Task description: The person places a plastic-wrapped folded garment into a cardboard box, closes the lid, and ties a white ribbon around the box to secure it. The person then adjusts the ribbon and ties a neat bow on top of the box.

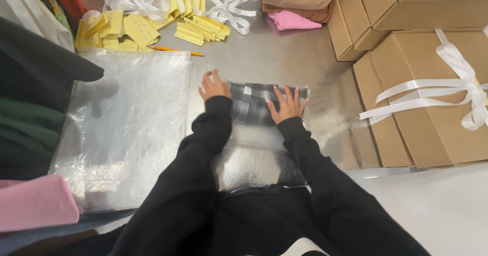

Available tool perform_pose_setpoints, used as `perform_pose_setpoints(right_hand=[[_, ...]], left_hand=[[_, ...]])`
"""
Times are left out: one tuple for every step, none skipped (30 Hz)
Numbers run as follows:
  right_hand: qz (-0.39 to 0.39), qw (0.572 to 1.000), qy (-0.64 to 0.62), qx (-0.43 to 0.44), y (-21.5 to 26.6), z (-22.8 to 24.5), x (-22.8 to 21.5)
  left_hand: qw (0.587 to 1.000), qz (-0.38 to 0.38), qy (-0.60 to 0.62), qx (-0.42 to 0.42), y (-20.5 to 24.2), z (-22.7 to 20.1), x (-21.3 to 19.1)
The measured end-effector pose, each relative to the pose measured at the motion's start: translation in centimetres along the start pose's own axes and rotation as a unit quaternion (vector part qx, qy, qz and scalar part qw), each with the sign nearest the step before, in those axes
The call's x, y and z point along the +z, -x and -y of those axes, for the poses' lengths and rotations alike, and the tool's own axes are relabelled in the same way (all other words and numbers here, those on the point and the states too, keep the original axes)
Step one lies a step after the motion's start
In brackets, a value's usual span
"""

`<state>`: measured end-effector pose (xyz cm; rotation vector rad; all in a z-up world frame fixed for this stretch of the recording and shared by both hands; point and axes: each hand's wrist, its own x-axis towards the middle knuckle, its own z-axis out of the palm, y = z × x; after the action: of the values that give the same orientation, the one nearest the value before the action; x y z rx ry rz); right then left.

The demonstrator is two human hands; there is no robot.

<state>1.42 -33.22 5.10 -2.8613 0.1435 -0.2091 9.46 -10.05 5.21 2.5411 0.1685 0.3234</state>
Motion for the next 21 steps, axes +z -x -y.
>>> perform_pose_setpoints(right_hand=[[0.0, 1.0, 0.001, -0.002, -0.6, 0.7, -0.1], [0.001, 1.0, 0.013, 0.001, -1.1, 1.4, -0.2], [0.004, 1.0, 0.024, 0.003, -1.3, 2.2, -0.1], [0.007, 1.0, 0.024, 0.001, -1.1, 2.3, 1.4], [-0.032, 0.998, 0.053, 0.001, -1.4, 2.1, 2.6], [-0.071, 0.994, 0.082, 0.002, -1.8, 1.9, 3.9], [-0.07, 0.994, 0.081, 0.0, -1.8, 2.1, 4.1], [-0.094, 0.992, 0.088, -0.004, -1.9, 2.1, 4.3], [-0.117, 0.988, 0.096, -0.005, -1.8, 2.1, 4.6], [-0.115, 0.989, 0.096, -0.003, -2.0, 2.3, 4.4], [-0.141, 0.985, 0.098, -0.016, -1.8, 2.4, 4.3], [-0.167, 0.98, 0.101, -0.029, -1.6, 2.6, 4.2], [-0.167, 0.98, 0.101, -0.026, -1.7, 2.6, 4.2], [-0.182, 0.977, 0.106, -0.035, -1.8, 2.7, 4.2], [-0.195, 0.973, 0.111, -0.046, -1.6, 2.8, 4.3], [-0.193, 0.974, 0.11, -0.044, -1.6, 2.8, 4.1], [-0.194, 0.973, 0.115, -0.043, -1.5, 3.0, 4.0], [-0.194, 0.973, 0.12, -0.042, -1.4, 3.1, 3.9], [-0.192, 0.973, 0.12, -0.04, -1.4, 3.2, 3.9], [-0.192, 0.974, 0.114, -0.041, -1.3, 3.3, 4.0], [-0.193, 0.974, 0.109, -0.041, -1.3, 3.3, 3.9]], left_hand=[[1.0, -0.001, 0.001, -0.002, 0.9, -1.6, 0.5], [0.995, -0.039, -0.009, 0.087, 1.8, -3.3, 1.1], [0.982, -0.076, -0.021, 0.173, 3.1, -4.7, 1.6], [0.982, -0.075, -0.022, 0.17, 3.8, -4.1, 3.0], [0.979, -0.053, -0.05, 0.19, 4.2, -3.9, 4.6], [0.974, -0.031, -0.077, 0.21, 4.5, -3.8, 6.2], [0.974, -0.031, -0.078, 0.208, 4.5, -3.5, 6.2], [0.971, -0.046, -0.087, 0.216, 4.6, -3.4, 6.3], [0.968, -0.06, -0.094, 0.225, 4.8, -3.2, 6.4], [0.968, -0.057, -0.094, 0.226, 4.6, -3.3, 6.4], [0.965, -0.077, -0.091, 0.234, 4.7, -3.2, 6.3], [0.961, -0.096, -0.087, 0.243, 4.8, -3.2, 6.1], [0.961, -0.095, -0.087, 0.246, 4.6, -3.1, 6.5], [0.96, -0.098, -0.084, 0.249, 4.5, -3.0, 6.8], [0.96, -0.101, -0.083, 0.249, 4.7, -2.7, 7.0], [0.96, -0.098, -0.084, 0.249, 4.7, -2.8, 7.0], [0.96, -0.097, -0.088, 0.248, 4.8, -2.9, 7.0], [0.96, -0.096, -0.093, 0.248, 4.8, -2.9, 6.9], [0.96, -0.093, -0.093, 0.248, 4.9, -2.9, 6.8], [0.959, -0.095, -0.093, 0.249, 5.0, -2.8, 6.7], [0.959, -0.097, -0.093, 0.25, 4.9, -3.0, 6.6]])
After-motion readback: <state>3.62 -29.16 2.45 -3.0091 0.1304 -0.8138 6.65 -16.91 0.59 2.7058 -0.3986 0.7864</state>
